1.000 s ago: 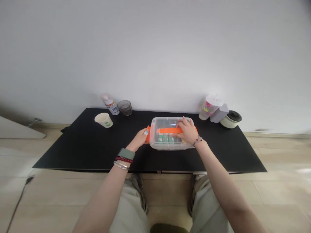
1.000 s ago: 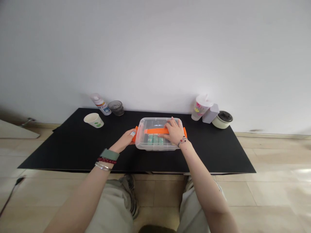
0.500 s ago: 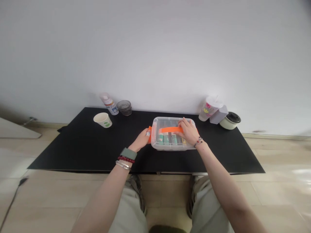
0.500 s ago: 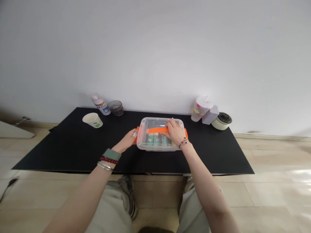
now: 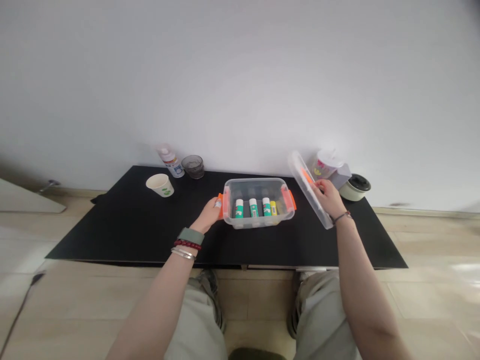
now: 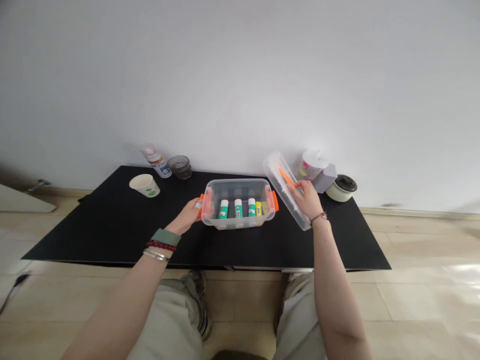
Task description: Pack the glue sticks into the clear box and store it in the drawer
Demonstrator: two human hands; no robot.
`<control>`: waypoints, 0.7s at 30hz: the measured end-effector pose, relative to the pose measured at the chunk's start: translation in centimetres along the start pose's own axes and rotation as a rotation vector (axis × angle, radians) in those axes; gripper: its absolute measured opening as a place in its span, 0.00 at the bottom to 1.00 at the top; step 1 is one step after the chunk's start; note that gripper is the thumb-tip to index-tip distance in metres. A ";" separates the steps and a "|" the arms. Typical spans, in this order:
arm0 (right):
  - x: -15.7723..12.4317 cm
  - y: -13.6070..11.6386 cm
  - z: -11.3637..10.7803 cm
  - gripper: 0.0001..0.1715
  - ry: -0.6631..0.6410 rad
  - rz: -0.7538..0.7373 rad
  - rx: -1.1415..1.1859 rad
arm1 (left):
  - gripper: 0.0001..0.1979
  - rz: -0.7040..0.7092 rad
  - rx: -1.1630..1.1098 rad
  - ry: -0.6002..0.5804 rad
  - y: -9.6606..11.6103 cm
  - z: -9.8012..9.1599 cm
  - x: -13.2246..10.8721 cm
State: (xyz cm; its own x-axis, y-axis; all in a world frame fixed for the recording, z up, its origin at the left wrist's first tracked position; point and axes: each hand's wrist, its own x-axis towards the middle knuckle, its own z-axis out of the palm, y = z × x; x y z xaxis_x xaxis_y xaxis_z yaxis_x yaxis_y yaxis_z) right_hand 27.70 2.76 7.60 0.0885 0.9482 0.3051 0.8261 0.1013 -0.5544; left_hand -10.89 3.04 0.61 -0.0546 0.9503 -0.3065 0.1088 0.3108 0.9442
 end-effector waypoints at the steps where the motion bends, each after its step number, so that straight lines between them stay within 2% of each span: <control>1: -0.3 0.8 -0.4 0.24 -0.049 0.047 -0.095 | 0.12 -0.027 -0.022 0.016 0.2 -0.4 0.0; 4: -1.5 3.0 -1.0 0.28 -0.234 0.208 -0.366 | 0.08 -0.092 -0.080 0.063 0.7 -1.5 -0.1; 8: -2.7 5.1 0.3 0.34 -0.413 0.376 -0.543 | 0.09 -0.107 -0.012 0.140 0.6 -3.3 0.1; 11: -3.3 6.3 1.8 0.36 -0.455 0.431 -0.596 | 0.12 -0.104 0.181 0.185 0.5 -5.2 0.2; 14: -3.6 7.1 2.9 0.33 -0.474 0.471 -0.634 | 0.18 -0.082 0.504 0.259 1.1 -6.9 -0.5; 16: -3.6 7.0 3.1 0.28 -0.474 0.502 -0.656 | 0.23 0.027 0.672 0.375 2.2 -7.2 -1.7; 18: -3.2 5.9 3.1 0.23 -0.410 0.483 -0.642 | 0.24 0.253 0.737 0.467 3.5 -6.7 -3.1; 19: -2.8 4.8 3.1 0.21 -0.345 0.432 -0.605 | 0.23 0.389 0.745 0.461 4.1 -6.1 -3.8; 21: -1.6 1.3 3.4 0.16 -0.197 0.237 -0.468 | 0.21 0.598 0.776 0.334 4.9 -4.5 -4.9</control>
State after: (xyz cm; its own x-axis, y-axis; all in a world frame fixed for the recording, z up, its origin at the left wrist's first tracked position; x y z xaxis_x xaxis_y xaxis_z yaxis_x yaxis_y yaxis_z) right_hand 26.73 2.43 3.81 0.2330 0.9717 0.0383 0.9592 -0.2232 -0.1733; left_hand -14.51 -0.18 7.33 -0.0412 0.9366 0.3479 0.8123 -0.1714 0.5576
